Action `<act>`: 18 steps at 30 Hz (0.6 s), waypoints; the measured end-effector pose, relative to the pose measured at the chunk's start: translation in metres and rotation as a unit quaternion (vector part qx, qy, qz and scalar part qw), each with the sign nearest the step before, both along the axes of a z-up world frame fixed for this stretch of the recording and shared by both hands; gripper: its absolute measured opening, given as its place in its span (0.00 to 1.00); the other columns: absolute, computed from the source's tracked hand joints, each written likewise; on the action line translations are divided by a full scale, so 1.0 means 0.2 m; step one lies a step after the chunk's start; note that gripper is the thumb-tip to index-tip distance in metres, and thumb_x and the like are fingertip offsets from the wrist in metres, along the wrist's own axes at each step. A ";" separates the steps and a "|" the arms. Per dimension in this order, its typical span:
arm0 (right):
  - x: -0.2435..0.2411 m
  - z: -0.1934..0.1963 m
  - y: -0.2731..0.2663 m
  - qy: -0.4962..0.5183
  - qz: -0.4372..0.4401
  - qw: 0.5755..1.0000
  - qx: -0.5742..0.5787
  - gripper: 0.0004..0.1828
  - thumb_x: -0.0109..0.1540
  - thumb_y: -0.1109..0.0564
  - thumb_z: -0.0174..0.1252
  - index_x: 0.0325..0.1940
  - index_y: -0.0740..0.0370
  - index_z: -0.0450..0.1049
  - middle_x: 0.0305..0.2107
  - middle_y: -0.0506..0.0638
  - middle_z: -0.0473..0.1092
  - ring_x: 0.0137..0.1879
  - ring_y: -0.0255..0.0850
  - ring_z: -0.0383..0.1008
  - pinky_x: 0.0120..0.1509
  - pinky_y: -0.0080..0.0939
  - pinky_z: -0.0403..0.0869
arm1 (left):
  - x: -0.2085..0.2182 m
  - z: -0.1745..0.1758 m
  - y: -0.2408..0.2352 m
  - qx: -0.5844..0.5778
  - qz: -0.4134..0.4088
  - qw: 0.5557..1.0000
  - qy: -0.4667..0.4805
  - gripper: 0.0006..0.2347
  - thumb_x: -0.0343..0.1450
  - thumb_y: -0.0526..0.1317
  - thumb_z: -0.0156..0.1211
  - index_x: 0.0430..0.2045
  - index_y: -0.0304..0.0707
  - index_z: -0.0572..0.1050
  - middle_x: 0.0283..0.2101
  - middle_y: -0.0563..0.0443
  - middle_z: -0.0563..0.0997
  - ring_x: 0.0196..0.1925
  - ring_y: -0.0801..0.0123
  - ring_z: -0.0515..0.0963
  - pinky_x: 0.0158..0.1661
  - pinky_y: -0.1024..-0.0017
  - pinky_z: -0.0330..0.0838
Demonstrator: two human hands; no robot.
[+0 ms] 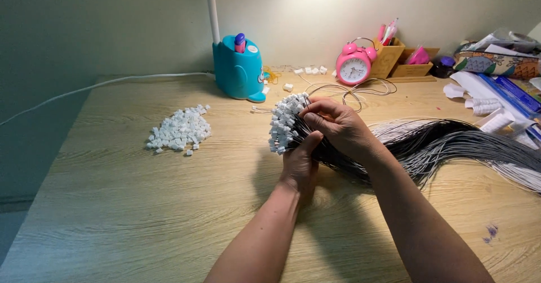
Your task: The person gathers a large bundle of black and white wires with white connectors, aligns them, and secures the bundle using a rubber band. The person then lifts and repositions the wire bundle on the desk.
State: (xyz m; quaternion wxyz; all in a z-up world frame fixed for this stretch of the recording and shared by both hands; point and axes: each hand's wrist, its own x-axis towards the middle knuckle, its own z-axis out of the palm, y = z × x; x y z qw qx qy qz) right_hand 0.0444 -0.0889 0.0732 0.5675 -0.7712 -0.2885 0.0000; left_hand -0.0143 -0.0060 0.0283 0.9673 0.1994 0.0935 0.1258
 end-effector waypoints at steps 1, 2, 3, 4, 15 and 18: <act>0.00 -0.01 0.02 -0.001 0.002 1.000 -0.001 0.07 0.62 0.54 0.60 0.42 0.55 0.78 0.50 0.51 0.69 0.53 0.37 0.65 0.60 0.43 0.67 | -0.01 0.03 0.01 -0.001 0.002 1.000 -0.001 0.15 0.56 0.24 0.70 0.35 0.26 0.78 0.35 0.43 0.80 0.40 0.58 0.80 0.46 0.60 0.74; 0.01 -0.02 0.04 0.040 -0.020 0.998 0.037 0.06 0.62 0.54 0.60 0.42 0.55 0.78 0.45 0.48 0.70 0.49 0.33 0.66 0.55 0.37 0.68 | -0.03 0.06 0.03 0.177 -0.007 0.984 -0.009 0.12 0.59 0.22 0.65 0.36 0.24 0.78 0.37 0.37 0.80 0.45 0.52 0.78 0.47 0.61 0.74; 0.00 -0.04 0.07 0.082 -0.041 0.993 0.075 0.06 0.63 0.54 0.59 0.42 0.55 0.78 0.40 0.45 0.71 0.44 0.30 0.67 0.51 0.32 0.70 | -0.05 0.08 0.04 0.350 -0.016 0.936 -0.015 0.10 0.63 0.20 0.61 0.36 0.21 0.79 0.38 0.32 0.80 0.51 0.47 0.77 0.48 0.62 0.74; 0.01 -0.04 0.08 0.084 -0.040 0.993 0.074 0.06 0.63 0.54 0.59 0.42 0.55 0.78 0.40 0.45 0.71 0.44 0.30 0.67 0.51 0.32 0.70 | 0.02 0.00 0.03 0.350 -0.015 0.937 -0.013 0.10 0.63 0.20 0.61 0.36 0.21 0.79 0.38 0.32 0.80 0.51 0.47 0.77 0.48 0.62 0.74; 0.08 -0.04 0.15 0.202 -0.097 0.969 0.102 0.09 0.59 0.54 0.65 0.41 0.57 0.79 0.27 0.47 0.75 0.32 0.29 0.73 0.32 0.27 0.75 | 0.05 -0.03 0.09 0.332 -0.051 0.942 0.020 0.08 0.59 0.30 0.64 0.30 0.34 0.80 0.32 0.48 0.77 0.36 0.68 0.76 0.36 0.67 0.78; 0.07 -0.05 0.18 0.214 -0.085 0.968 0.097 0.08 0.58 0.56 0.64 0.41 0.57 0.79 0.27 0.46 0.75 0.31 0.28 0.74 0.31 0.25 0.75 | 0.16 -0.16 0.05 0.008 -0.151 0.985 0.089 0.08 0.57 0.30 0.64 0.27 0.28 0.78 0.27 0.43 0.78 0.30 0.60 0.77 0.36 0.57 0.73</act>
